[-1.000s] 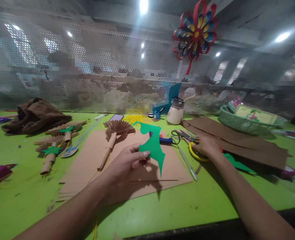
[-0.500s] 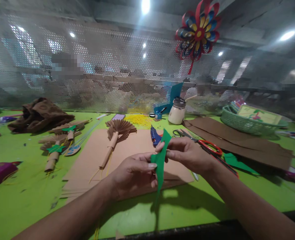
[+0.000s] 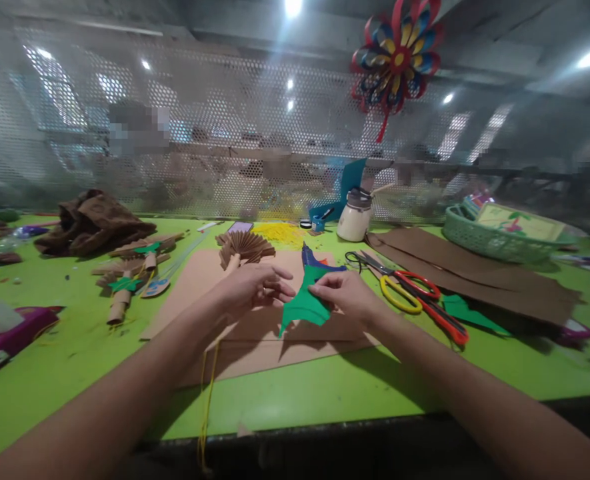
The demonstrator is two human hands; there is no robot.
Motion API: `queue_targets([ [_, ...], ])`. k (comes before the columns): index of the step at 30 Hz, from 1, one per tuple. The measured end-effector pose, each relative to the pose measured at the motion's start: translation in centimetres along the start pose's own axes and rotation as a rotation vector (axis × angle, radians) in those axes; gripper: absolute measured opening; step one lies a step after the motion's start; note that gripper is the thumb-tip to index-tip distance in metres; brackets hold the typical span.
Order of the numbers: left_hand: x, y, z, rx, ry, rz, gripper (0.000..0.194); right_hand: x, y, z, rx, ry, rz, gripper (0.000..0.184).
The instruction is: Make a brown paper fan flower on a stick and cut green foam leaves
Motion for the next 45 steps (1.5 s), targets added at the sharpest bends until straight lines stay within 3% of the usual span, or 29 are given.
queue_targets([
  [3,-0.1,0.4,0.7,0.092,0.060,-0.376,0.021,0.6,1.3,0.3,0.016,-0.001,0.085,0.030],
  [6,0.7,-0.4,2.4,0.396,0.156,-0.892,0.018,0.9,2.1,0.4,0.000,0.017,0.201,0.026],
  [9,1.9,-2.1,4.4,0.685,-0.034,-1.118,0.020,1.4,2.3,0.1,-0.038,0.031,0.322,0.025],
  [11,2.4,-3.2,5.3,0.775,-0.131,-1.235,0.024,1.6,2.4,-0.1,-0.079,0.028,0.410,0.028],
  [19,2.5,-5.1,6.0,0.857,-0.144,-1.403,0.025,0.3,2.3,1.3,-0.302,-0.023,0.825,0.033],
  [24,2.8,-5.2,6.3,0.810,-0.156,-1.520,0.037,-0.8,3.2,1.5,-0.427,-0.051,1.176,0.036],
  [30,3.0,-5.0,6.4,0.760,-0.157,-1.550,0.043,-1.4,3.4,0.2,-0.392,0.018,1.143,0.034],
  [36,2.6,-6.0,6.2,0.784,-0.102,-1.513,0.045,-0.2,2.1,-0.8,-0.468,-0.100,1.160,0.035],
  [40,2.3,-6.2,5.9,0.786,-0.064,-1.463,0.046,-0.2,2.4,-1.9,-0.508,-0.062,1.204,0.038],
  [45,2.6,-5.6,5.7,0.720,-0.099,-1.487,0.048,-0.2,3.1,-2.9,-0.596,-0.048,1.204,0.036],
])
Point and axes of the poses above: each hand's wrist, its own z-axis away from the middle knuckle, its own x-axis out of the palm, y = z × x, the point moved 1 cm from there along -z, towards the middle knuckle, and after that the axes turned 6 degrees about y, right-handed, at the moved point
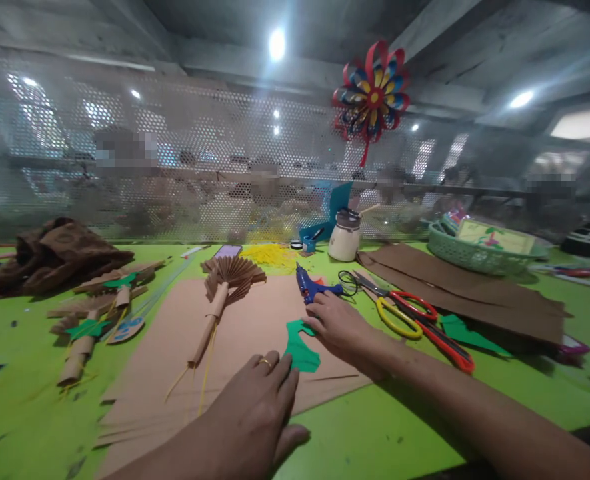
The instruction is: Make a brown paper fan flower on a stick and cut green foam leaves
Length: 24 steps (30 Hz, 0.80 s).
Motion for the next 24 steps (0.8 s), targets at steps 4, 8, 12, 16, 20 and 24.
queue_targets([
  [4,-0.3,-0.2,-0.3,0.021,-0.017,-0.006,0.046,0.4,0.3,-0.1,0.018,0.021,-0.006,0.038],
  [8,-0.3,-0.6,-0.9,0.060,0.001,-0.033,0.043,0.4,1.0,0.1,-0.008,0.026,-0.018,0.038],
  [12,-0.2,-0.6,-1.9,0.100,0.005,-0.040,0.044,0.1,2.1,-0.1,-0.050,0.025,-0.031,0.034],
  [16,0.0,-0.4,-2.3,0.108,0.005,-0.061,0.046,0.5,3.0,-0.4,-0.054,0.027,-0.042,0.032],
  [20,0.5,-0.4,-2.0,0.132,0.030,-0.094,0.045,0.7,3.5,0.1,-0.039,0.039,-0.074,0.027],
  [24,0.9,-0.6,-1.8,0.139,0.067,-0.122,0.047,-1.1,5.0,1.8,0.035,0.092,-0.098,0.027],
])
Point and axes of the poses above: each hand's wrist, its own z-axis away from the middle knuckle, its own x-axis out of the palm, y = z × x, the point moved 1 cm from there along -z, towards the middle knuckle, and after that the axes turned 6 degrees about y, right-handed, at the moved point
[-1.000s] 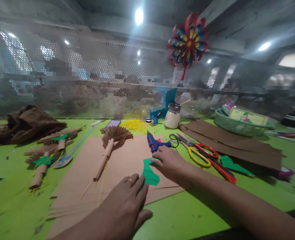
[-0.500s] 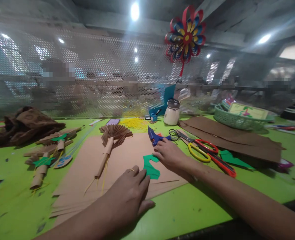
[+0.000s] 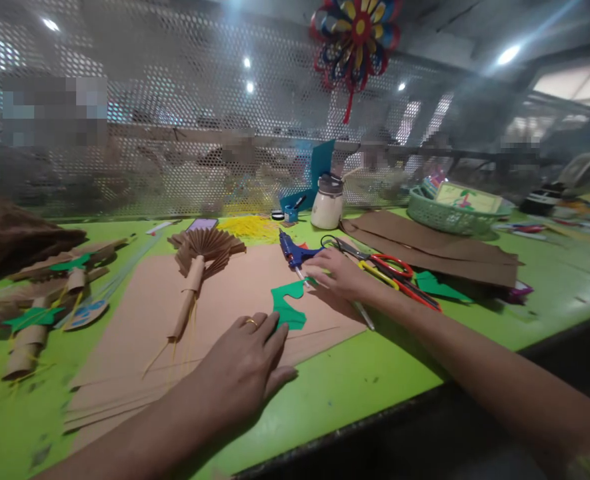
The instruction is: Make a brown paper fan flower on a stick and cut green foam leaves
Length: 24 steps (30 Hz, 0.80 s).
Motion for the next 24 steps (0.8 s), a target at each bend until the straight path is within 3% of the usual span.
queue_targets([
  [3,0.2,-0.1,0.0,0.007,0.017,-0.025,0.047,-2.5,1.6,2.2,0.097,0.033,0.042,0.028],
  [5,0.2,0.0,0.0,0.009,0.020,-0.031,0.045,-3.7,2.3,4.0,0.096,-0.023,0.060,0.021],
  [10,-0.1,0.6,-0.1,-0.023,-0.001,-0.044,0.048,-3.8,1.4,6.6,-0.136,-0.284,0.292,0.023],
  [16,-0.4,1.2,-0.2,-0.077,-0.042,-0.028,0.049,-2.9,1.4,6.1,-0.352,-0.284,0.255,0.016],
  [18,-0.5,1.2,-0.2,-0.094,-0.060,-0.011,0.049,-3.0,2.2,6.3,-0.295,-0.205,0.168,0.016],
  [20,-0.5,1.2,-0.2,-0.104,-0.072,0.010,0.049,-3.4,2.5,6.7,-0.133,-0.034,0.048,0.013],
  [24,-0.3,1.0,-0.2,-0.115,-0.073,0.056,0.048,-4.9,-0.1,6.8,0.208,0.323,-0.120,0.002],
])
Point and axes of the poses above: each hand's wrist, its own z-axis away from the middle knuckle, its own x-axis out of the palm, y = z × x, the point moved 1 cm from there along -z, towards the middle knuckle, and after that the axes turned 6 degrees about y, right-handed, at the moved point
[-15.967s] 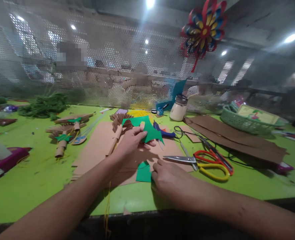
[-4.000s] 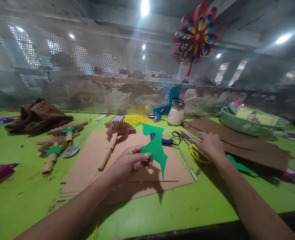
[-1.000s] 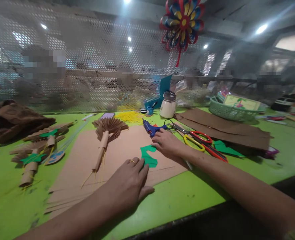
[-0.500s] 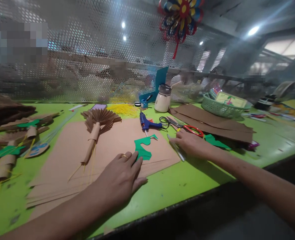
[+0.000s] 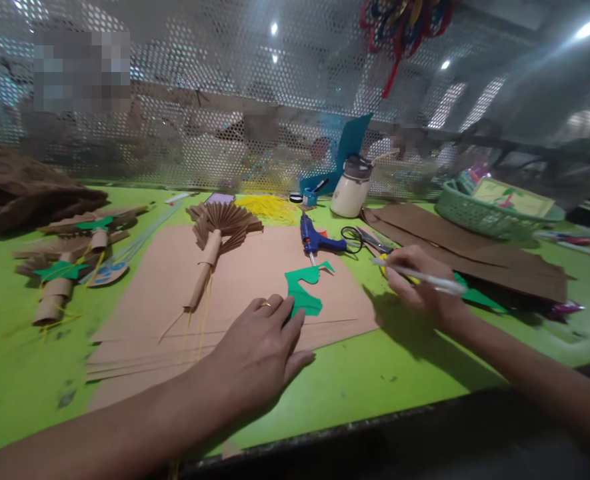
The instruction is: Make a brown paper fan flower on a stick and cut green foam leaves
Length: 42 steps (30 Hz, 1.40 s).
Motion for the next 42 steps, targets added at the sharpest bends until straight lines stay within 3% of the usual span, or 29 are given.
queue_targets([
  [2,0.1,-0.1,0.0,-0.007,-0.004,0.021,0.047,0.0,-2.7,-0.4,0.204,0.017,-0.195,0.003],
  [5,0.1,-0.2,0.0,-0.030,-0.008,0.060,0.045,1.2,-6.2,-1.5,0.543,-0.067,-0.542,0.004],
  [8,0.0,-0.4,0.0,-0.059,0.001,0.106,0.043,3.4,-7.7,-2.2,0.636,-0.161,-0.786,0.009],
  [14,0.1,-0.4,0.2,-0.035,-0.009,0.137,0.048,6.5,-7.1,-0.5,0.832,-0.259,-1.032,0.018],
  [23,1.1,-0.6,0.4,0.029,0.090,0.059,0.054,6.9,-7.9,0.1,0.806,-0.119,-0.918,0.013],
  [27,2.2,-0.8,0.5,0.065,0.165,0.004,0.057,6.9,-7.7,0.0,0.762,-0.210,-0.860,0.015],
  [31,2.4,-1.1,0.5,0.092,0.147,-0.021,0.057,6.6,-7.8,-0.1,0.688,-0.258,-0.817,0.016],
  [42,1.7,-1.0,0.3,0.096,0.098,-0.022,0.056,7.1,-8.0,1.0,0.783,-0.329,-0.951,0.012],
])
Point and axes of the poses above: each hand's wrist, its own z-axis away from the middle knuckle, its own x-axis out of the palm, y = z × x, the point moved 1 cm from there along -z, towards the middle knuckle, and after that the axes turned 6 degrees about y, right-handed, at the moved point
